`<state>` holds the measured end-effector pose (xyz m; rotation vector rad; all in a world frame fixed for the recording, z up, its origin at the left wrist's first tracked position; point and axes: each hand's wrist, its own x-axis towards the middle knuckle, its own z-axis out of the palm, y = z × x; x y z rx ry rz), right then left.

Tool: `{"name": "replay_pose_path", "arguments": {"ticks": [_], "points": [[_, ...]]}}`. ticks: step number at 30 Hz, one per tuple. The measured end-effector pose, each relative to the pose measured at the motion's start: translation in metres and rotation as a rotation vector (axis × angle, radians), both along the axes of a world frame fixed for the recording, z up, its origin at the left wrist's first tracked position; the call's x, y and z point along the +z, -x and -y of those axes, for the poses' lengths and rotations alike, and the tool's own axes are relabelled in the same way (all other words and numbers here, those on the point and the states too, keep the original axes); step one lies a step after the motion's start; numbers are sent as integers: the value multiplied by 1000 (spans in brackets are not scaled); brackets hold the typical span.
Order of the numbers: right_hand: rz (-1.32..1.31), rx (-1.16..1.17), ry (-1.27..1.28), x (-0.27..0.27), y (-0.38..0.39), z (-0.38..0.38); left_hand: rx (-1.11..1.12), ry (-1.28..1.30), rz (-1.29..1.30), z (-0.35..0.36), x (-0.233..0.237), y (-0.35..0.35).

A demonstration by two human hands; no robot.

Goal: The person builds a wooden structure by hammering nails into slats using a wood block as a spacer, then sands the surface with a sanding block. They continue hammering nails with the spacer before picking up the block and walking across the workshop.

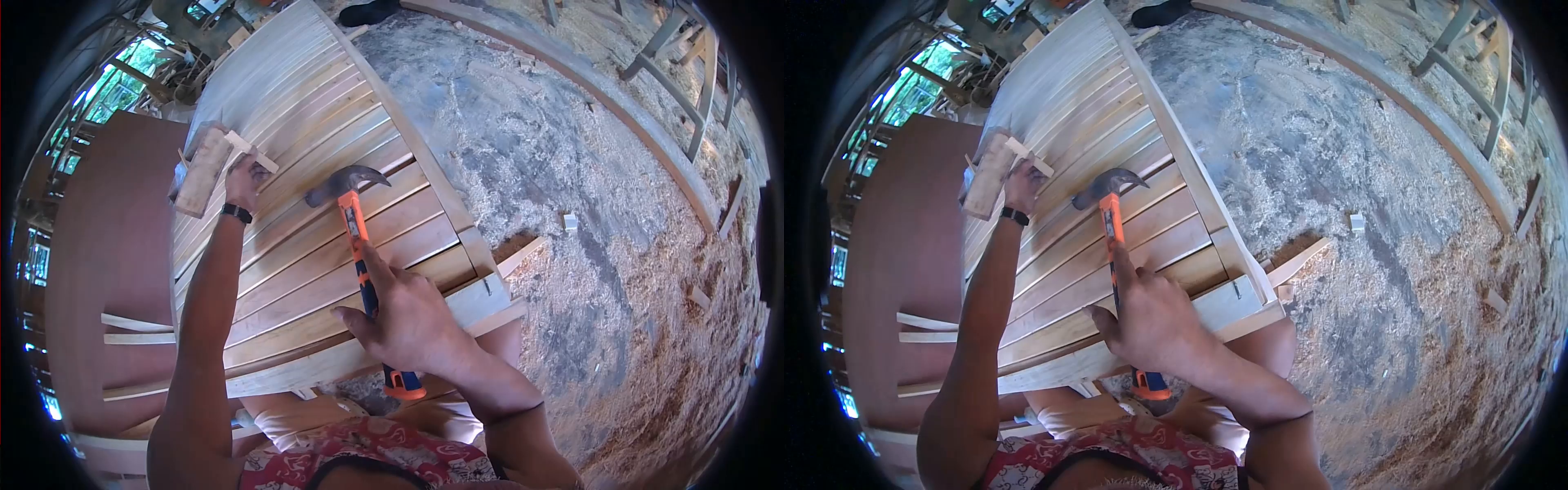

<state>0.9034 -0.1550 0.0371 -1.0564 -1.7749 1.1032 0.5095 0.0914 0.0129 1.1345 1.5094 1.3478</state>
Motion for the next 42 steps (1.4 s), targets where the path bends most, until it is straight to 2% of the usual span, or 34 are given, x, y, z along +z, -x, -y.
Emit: {"name": "replay_pose_path", "arguments": {"ticks": [14,26,29,31,33,35,36,39,41,42], "points": [[7,-24,-56,-5,2,2,49,-21,-35,4,1,-10],[43,-33,-38,-3,1,4,2,-45,8,7,-2,1],[14,-2,-20,-1,-2,2,-25,-24,95,19,10,4],[-6,-15,-87,-1,-3,1,-133,83,-67,32,23,23],[-18,12,-130,-3,3,3,-155,25,-82,41,26,75],[-126,-100,-123,-4,9,2,-262,-31,-34,72,33,127],[-63,-69,47,10,6,4,-199,-65,-31,93,38,139],[-32,-158,-22,5,15,4,-118,-26,-140,126,34,204],[-7,-182,-85,-7,18,1,71,14,-176,149,29,222],[-40,-185,-77,-14,18,0,62,12,-155,157,26,224]]}}
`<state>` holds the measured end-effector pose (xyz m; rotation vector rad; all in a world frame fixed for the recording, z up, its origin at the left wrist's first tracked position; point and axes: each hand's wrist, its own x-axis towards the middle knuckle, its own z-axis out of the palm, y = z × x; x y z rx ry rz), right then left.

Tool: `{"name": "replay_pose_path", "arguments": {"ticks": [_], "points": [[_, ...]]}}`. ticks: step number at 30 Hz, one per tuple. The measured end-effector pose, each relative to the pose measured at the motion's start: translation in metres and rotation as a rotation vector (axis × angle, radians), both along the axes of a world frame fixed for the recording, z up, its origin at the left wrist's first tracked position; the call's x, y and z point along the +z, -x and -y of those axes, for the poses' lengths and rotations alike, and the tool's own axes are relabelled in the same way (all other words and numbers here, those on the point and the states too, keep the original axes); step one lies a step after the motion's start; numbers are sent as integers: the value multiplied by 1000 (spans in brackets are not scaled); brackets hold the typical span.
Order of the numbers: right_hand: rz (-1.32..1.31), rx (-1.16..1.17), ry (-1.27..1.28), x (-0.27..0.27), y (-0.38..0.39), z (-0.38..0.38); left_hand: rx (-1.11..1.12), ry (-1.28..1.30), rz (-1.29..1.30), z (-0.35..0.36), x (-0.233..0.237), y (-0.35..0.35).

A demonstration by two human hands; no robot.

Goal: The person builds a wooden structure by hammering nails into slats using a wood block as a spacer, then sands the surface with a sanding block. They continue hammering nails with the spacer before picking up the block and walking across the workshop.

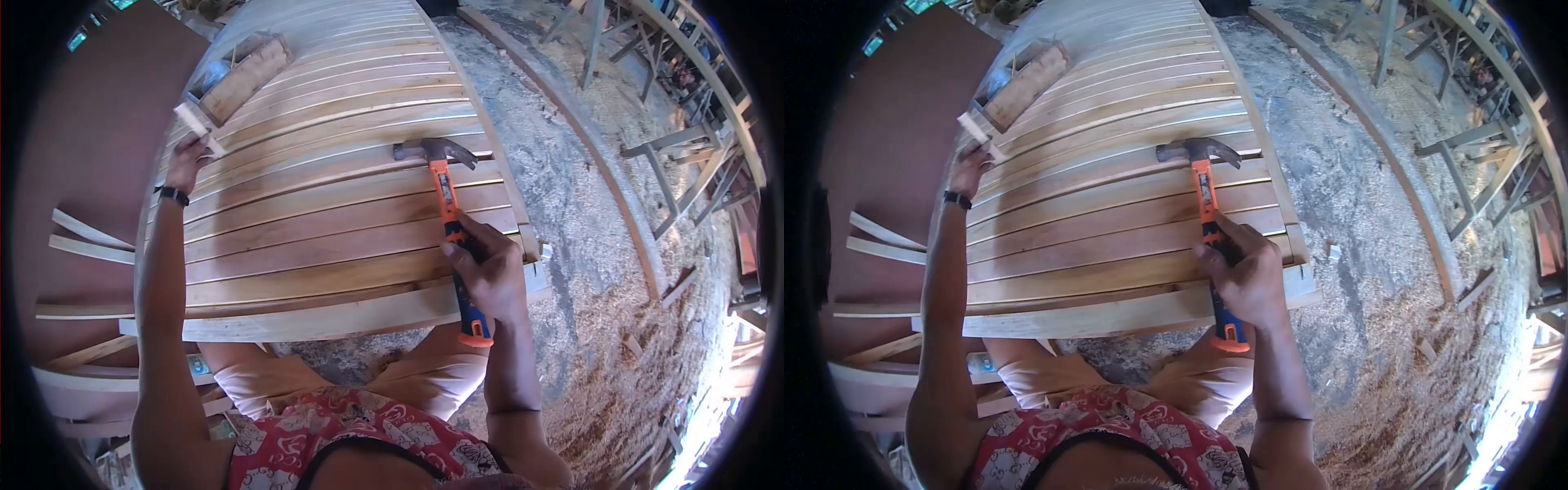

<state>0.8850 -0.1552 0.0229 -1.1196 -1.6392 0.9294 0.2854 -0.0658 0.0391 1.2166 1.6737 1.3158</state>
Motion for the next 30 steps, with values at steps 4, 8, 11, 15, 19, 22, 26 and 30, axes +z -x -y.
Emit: {"name": "replay_pose_path", "arguments": {"ticks": [4,8,11,15,19,22,26,30], "points": [[-43,-65,190,12,8,6,59,-58,82,18,-11,18],[162,-101,97,17,10,1,11,-157,28,19,-20,42],[532,-64,-174,26,13,-9,-168,-275,-33,-1,-50,124],[574,38,-172,72,61,-16,233,-226,-549,16,-26,184],[675,281,-209,127,155,-25,331,-105,-559,37,11,208],[710,489,-163,147,238,-45,230,-100,-400,20,-15,242],[810,596,-287,157,337,-104,115,-183,-322,12,-39,260],[682,621,-222,143,421,-164,26,-166,-416,27,-44,261]]}}
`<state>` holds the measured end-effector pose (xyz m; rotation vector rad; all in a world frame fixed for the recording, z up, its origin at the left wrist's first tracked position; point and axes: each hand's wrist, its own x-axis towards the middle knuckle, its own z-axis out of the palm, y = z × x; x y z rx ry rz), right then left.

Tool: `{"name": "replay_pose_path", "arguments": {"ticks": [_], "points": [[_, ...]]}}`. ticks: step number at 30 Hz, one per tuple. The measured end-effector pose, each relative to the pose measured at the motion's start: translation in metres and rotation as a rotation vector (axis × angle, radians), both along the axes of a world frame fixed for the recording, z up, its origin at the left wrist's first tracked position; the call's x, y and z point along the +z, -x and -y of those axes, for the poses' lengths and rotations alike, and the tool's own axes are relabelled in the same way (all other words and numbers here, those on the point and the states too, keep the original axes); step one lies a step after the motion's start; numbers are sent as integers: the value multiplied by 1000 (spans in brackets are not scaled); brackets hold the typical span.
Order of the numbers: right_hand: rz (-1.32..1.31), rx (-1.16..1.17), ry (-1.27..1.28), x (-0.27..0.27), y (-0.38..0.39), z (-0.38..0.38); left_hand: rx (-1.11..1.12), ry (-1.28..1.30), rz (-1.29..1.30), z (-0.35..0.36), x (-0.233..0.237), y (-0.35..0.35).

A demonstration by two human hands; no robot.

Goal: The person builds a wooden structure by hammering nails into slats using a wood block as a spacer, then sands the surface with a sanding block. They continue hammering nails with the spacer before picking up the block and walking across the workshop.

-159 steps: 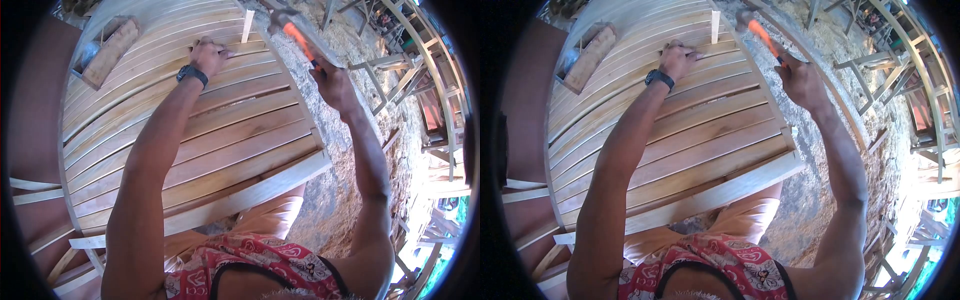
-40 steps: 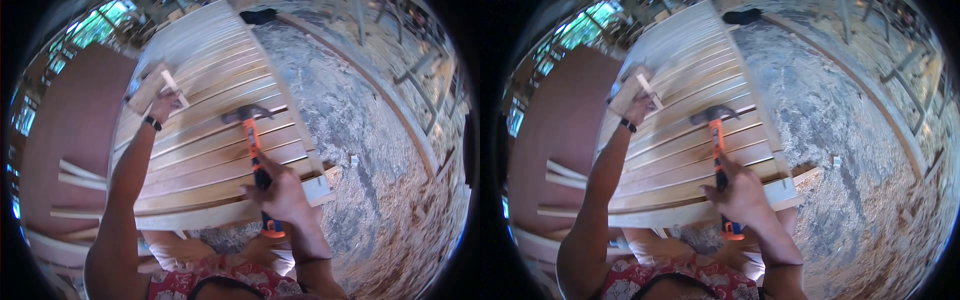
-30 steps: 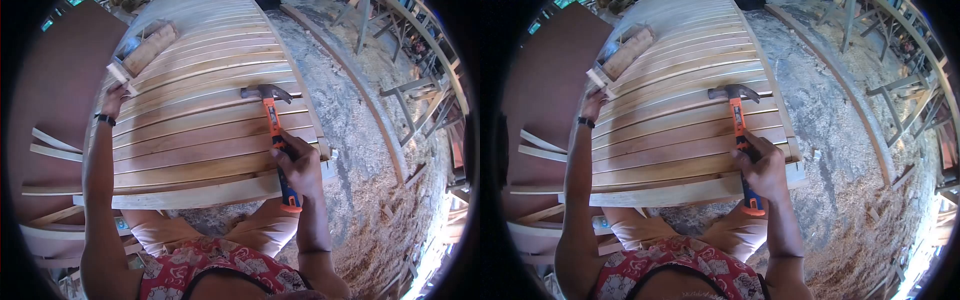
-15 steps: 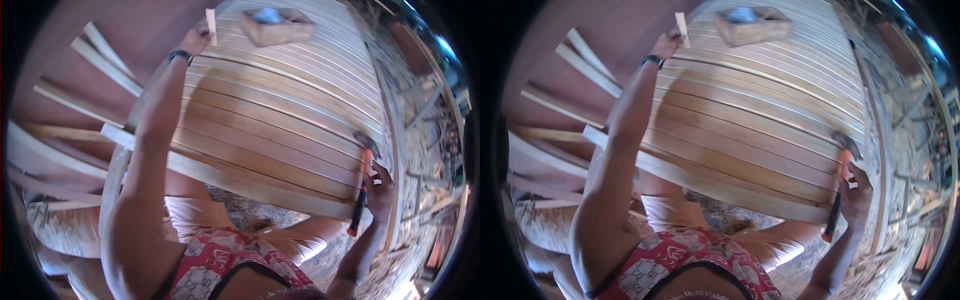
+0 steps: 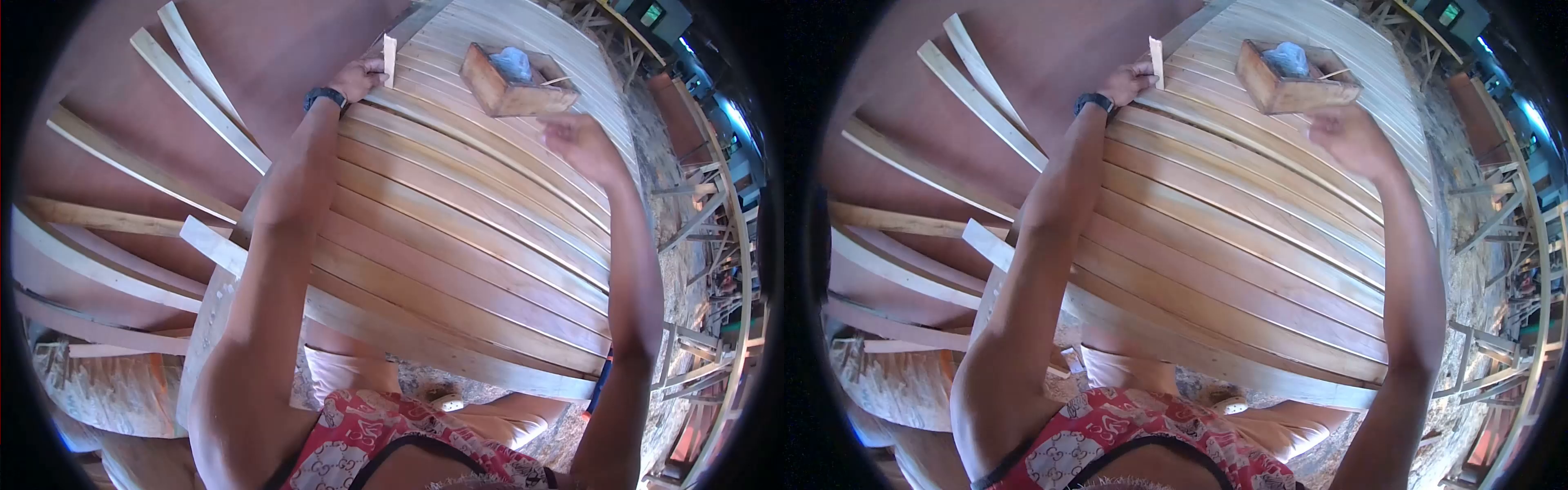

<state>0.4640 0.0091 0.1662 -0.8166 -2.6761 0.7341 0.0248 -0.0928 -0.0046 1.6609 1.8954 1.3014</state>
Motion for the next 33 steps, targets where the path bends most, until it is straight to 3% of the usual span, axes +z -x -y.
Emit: {"name": "replay_pose_path", "arguments": {"ticks": [3,5,6,8,10,11,13,14,15,17,19,21,23,27,28,30,33], "points": [[-16,59,-228,-4,54,-44,60,143,-60,-2,10,-5],[-78,-59,-554,-5,85,-76,47,25,34,-9,-2,-1],[-64,-65,-568,-3,99,-94,22,65,68,-10,-3,3],[-43,-72,-587,1,124,-124,-6,101,108,-11,2,-2],[282,-143,-377,1,147,-146,46,131,174,-5,9,-7],[285,-142,-382,-6,157,-156,47,127,177,-5,10,-7],[323,-46,48,-19,170,-159,56,102,148,-5,9,-6],[489,-100,-121,-20,179,-163,61,101,152,-4,9,-7],[492,-94,-123,-26,184,-167,57,113,163,-2,13,-9],[732,-61,-474,-53,199,-186,65,128,179,1,16,-12],[793,-66,-479,-69,202,-212,-8,119,217,1,16,-12],[587,-176,-361,-80,202,-219,12,133,178,1,17,-10],[620,-151,-351,-74,202,-201,-68,55,288,1,15,-5],[583,-116,-315,-79,196,-217,59,-79,309,-12,3,5],[531,-115,-305,-84,195,-226,-38,-117,537,-16,0,11],[475,-107,-294,-87,200,-229,3,-120,636,-13,0,17],[597,-66,-459,-52,192,-199,100,-172,745,-2,23,8]]}}
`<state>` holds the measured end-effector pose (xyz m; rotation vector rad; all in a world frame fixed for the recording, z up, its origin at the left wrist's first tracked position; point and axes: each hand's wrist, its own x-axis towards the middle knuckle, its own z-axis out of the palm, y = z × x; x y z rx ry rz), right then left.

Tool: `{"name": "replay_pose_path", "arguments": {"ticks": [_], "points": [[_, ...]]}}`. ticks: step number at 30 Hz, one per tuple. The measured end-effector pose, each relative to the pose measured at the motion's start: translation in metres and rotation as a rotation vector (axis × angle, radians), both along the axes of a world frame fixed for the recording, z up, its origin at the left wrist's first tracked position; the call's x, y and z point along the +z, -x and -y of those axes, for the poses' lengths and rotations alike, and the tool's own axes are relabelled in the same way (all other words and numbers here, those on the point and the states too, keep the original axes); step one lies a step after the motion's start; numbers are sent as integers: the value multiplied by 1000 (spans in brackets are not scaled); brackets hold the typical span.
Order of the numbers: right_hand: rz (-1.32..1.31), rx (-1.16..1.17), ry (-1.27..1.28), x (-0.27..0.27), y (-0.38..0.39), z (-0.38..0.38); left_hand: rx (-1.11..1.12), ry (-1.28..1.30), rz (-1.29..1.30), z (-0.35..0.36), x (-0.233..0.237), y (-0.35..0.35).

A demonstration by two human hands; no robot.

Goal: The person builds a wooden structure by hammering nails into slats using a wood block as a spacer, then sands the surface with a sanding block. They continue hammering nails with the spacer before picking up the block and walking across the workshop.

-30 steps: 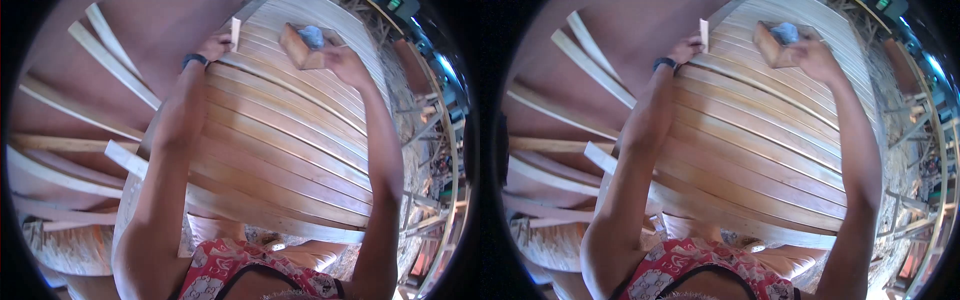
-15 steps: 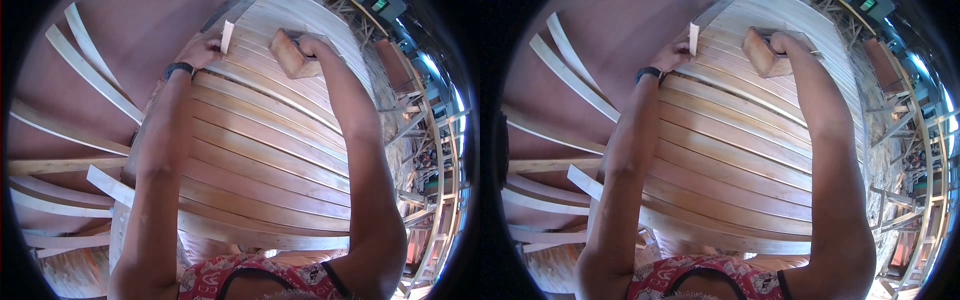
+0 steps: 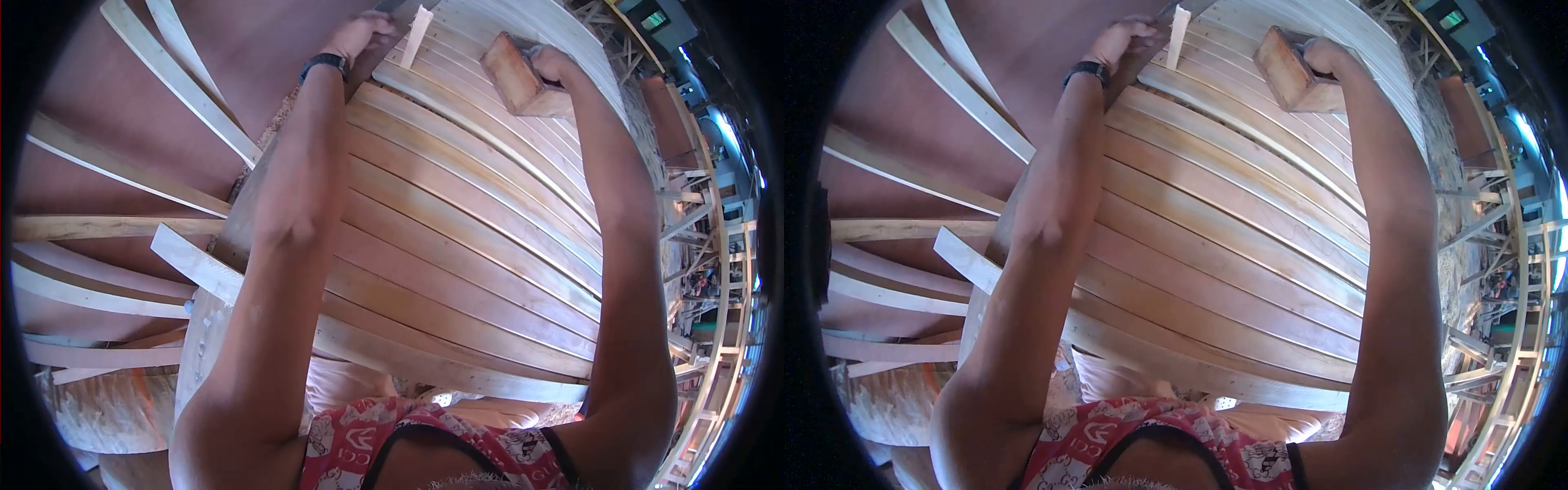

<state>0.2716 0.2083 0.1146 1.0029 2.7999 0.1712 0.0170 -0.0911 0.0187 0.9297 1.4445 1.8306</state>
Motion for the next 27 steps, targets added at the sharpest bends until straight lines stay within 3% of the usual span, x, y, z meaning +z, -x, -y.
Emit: {"name": "replay_pose_path", "arguments": {"ticks": [2,4,6,7,8,10,13,15,18,19,21,23,25,26,27], "points": [[-54,-96,-120,22,-9,30,58,36,-11,7,5,15],[-145,-87,-139,26,-24,12,-186,63,-146,25,17,38],[-581,22,-312,40,-39,39,-309,142,-217,41,59,25],[-751,-86,-149,46,-40,46,-412,235,-279,55,82,13],[-764,-96,-158,53,-42,61,-421,231,-295,64,104,-12],[-1020,-176,456,73,-48,114,-365,81,-548,65,141,-82],[-1007,-14,604,81,-58,179,-435,98,-632,36,158,-138],[-1038,-3,575,73,-62,195,57,-23,-1269,4,143,-154],[-1052,18,563,76,-83,219,147,-28,-1391,4,145,-173],[-1033,12,579,76,-93,230,147,-11,-1395,9,145,-174],[-1057,17,638,77,-127,252,-172,-211,-1076,17,147,-167],[-912,67,364,66,-185,261,-189,-68,-1075,23,134,-144],[-609,-171,188,49,-265,270,-146,141,-1056,36,102,-118],[-399,-140,-6,31,-320,264,-72,212,-1057,43,85,-103],[-265,-220,-30,15,-372,263,-49,215,-760,48,62,-88]]}}
